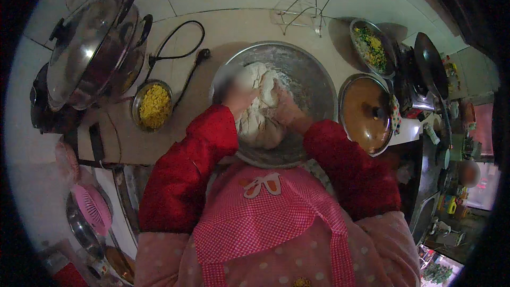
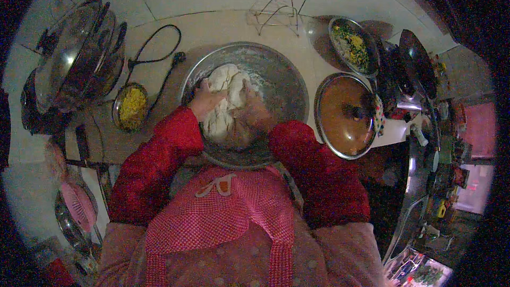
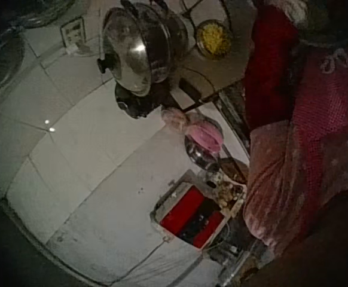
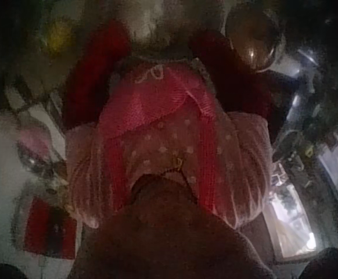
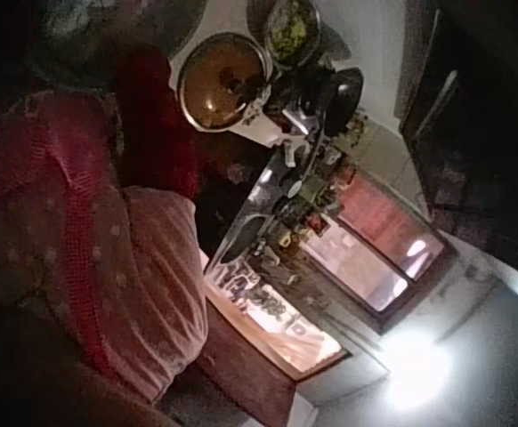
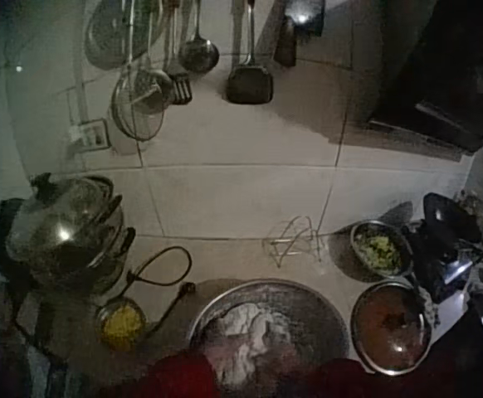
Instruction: The person kneads a large mass of white dough in a metal bowl using both hands. The person repeatedly folds, presses, and turns the dough to develop its texture.
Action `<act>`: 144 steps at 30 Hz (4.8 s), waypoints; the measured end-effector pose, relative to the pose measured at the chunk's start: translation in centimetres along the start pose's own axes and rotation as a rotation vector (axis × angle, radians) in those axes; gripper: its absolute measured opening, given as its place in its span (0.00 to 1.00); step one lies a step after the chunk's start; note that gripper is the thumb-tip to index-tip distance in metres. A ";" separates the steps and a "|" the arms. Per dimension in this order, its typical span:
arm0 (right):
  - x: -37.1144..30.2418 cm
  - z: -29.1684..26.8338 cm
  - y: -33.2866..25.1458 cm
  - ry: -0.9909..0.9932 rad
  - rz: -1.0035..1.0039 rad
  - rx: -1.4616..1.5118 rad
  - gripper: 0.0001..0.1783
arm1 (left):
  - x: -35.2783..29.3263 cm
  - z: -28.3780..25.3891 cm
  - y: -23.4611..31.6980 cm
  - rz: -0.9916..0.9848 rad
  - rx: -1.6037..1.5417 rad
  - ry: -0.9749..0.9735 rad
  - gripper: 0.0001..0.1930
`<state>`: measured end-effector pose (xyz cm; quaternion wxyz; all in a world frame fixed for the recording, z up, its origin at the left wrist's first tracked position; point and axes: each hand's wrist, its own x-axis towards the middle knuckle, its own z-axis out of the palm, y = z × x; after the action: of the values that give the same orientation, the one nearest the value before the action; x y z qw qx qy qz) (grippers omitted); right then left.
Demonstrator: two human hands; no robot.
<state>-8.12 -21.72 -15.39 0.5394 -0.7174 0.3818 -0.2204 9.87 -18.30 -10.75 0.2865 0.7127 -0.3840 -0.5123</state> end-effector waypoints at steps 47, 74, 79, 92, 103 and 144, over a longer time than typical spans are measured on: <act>-5.0 -5.1 -3.5 -0.269 -0.162 -0.586 0.39 | -5.6 -0.2 -2.5 0.674 0.593 -0.053 0.55; 5.1 -5.8 1.6 -0.224 0.008 -0.644 0.49 | 6.0 2.6 0.2 0.515 0.806 0.048 0.47; 0.1 -9.7 -3.7 -0.315 -0.062 -0.244 0.49 | -6.4 1.9 2.1 0.751 0.626 -0.151 0.46; -8.1 0.0 1.0 -0.269 0.029 -1.199 0.51 | -3.8 8.8 -6.9 0.636 0.924 0.047 0.59; 2.4 -3.1 0.8 -0.071 -0.099 -1.004 0.30 | 4.9 5.5 -1.3 0.499 1.002 0.074 0.42; 4.1 -9.9 -4.5 -0.264 -0.397 -0.640 0.38 | -3.0 -1.8 -1.9 0.699 0.578 0.611 0.26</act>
<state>-11.37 -30.38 -8.33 0.2799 -0.9312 0.2127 -0.0962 11.50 -14.66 -10.20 0.3308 0.7088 -0.6223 -0.0298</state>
